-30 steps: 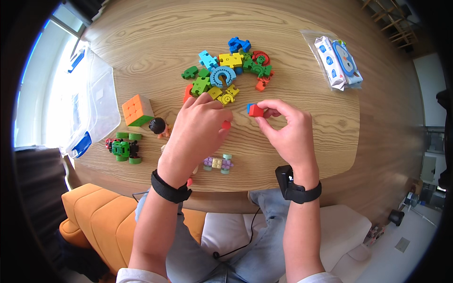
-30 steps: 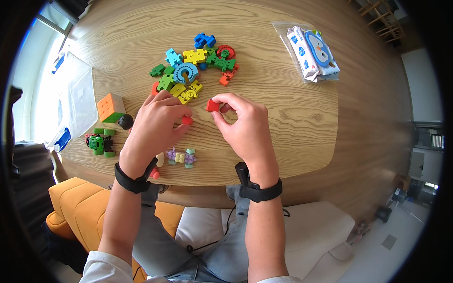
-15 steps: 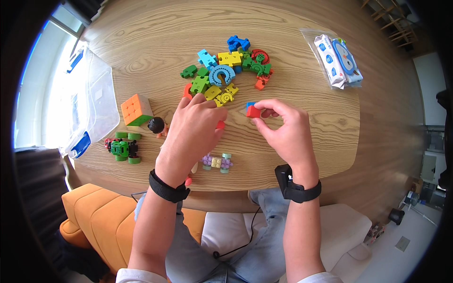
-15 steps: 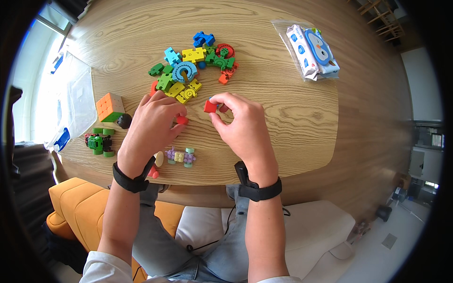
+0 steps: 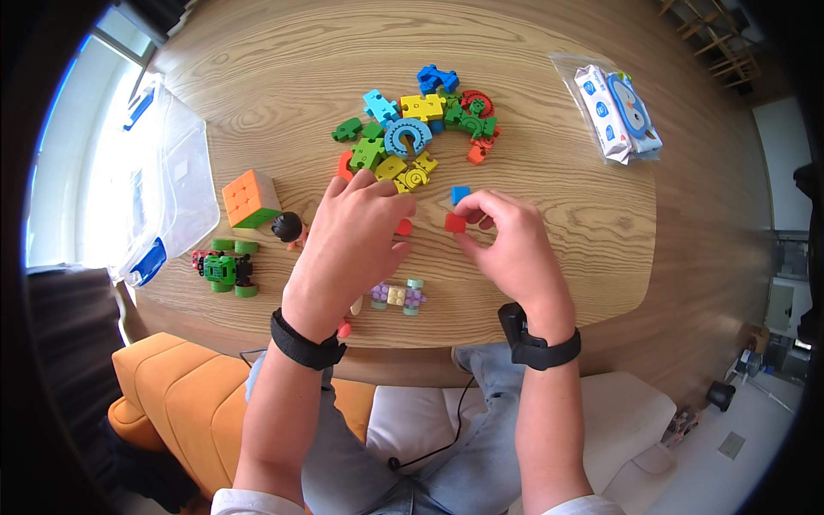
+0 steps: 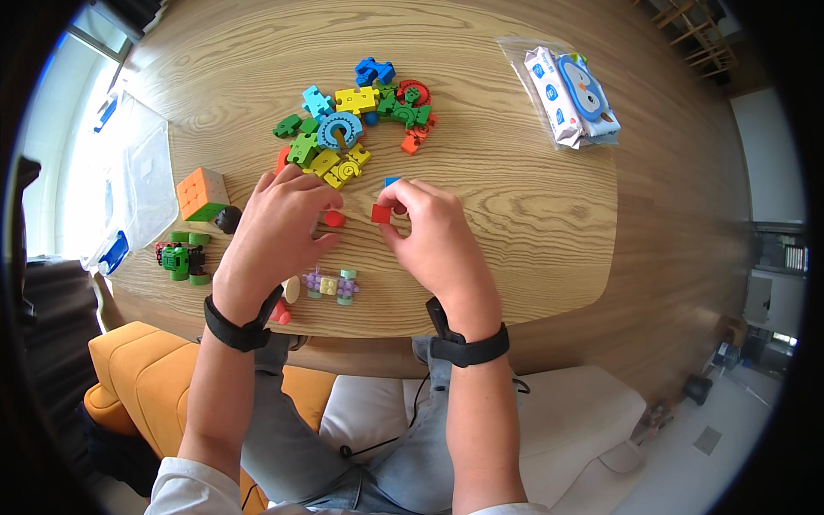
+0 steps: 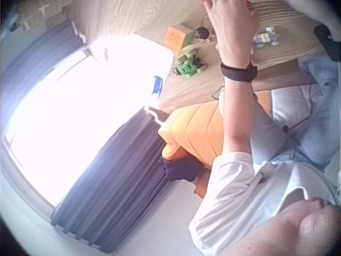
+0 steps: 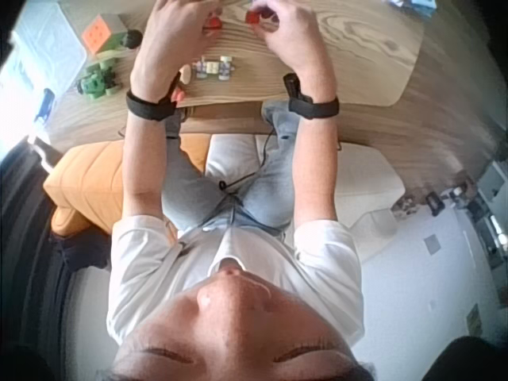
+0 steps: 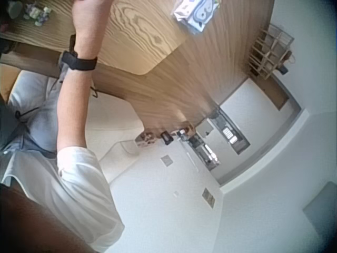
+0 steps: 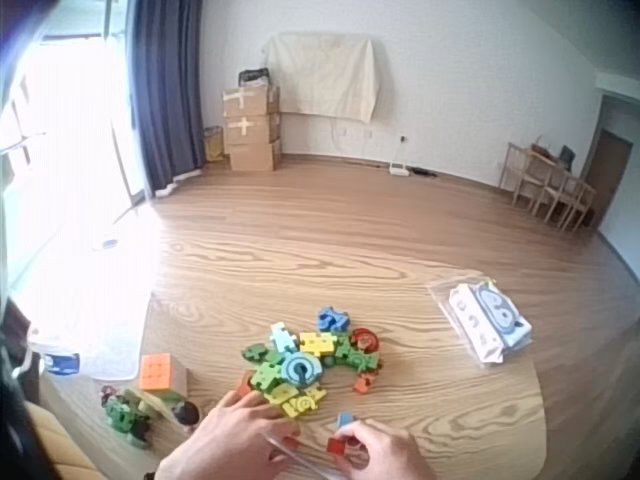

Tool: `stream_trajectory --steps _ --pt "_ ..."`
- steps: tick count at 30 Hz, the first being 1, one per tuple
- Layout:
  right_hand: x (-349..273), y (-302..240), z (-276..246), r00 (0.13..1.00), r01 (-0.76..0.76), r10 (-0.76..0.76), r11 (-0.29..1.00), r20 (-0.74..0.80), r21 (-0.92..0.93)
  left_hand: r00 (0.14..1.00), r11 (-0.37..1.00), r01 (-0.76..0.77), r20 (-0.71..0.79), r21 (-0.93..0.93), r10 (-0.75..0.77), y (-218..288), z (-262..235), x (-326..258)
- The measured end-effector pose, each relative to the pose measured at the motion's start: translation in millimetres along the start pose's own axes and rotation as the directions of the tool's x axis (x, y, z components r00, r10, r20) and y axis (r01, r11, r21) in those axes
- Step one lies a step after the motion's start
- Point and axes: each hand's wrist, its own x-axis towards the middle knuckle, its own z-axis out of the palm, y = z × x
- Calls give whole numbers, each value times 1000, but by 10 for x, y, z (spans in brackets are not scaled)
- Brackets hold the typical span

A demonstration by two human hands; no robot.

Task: The person assembles small plastic toys on a wooden table, including a green vehicle, a red car, and a purple train. They connect wheels to the vehicle, attach parts to the train, and handle a small figurine and a Rubik's cube.

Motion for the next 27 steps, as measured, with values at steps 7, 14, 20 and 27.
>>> stream_trajectory --steps 7,14,20,27 --pt "-27 57 101 995 -66 62 996 77 56 997 997 20 -67 -78 -25 -77 -56 -15" --pt "-34 107 156 996 -58 58 998 64 -4 986 996 -16 -168 -89 1 -176 -43 2" --pt "-50 120 202 997 -56 62 993 50 -107 987 992 32 -150 -126 -51 -202 -163 5" --pt "-45 129 227 995 -92 97 991 40 -101 957 988 60 -275 -140 -97 -305 -205 3"
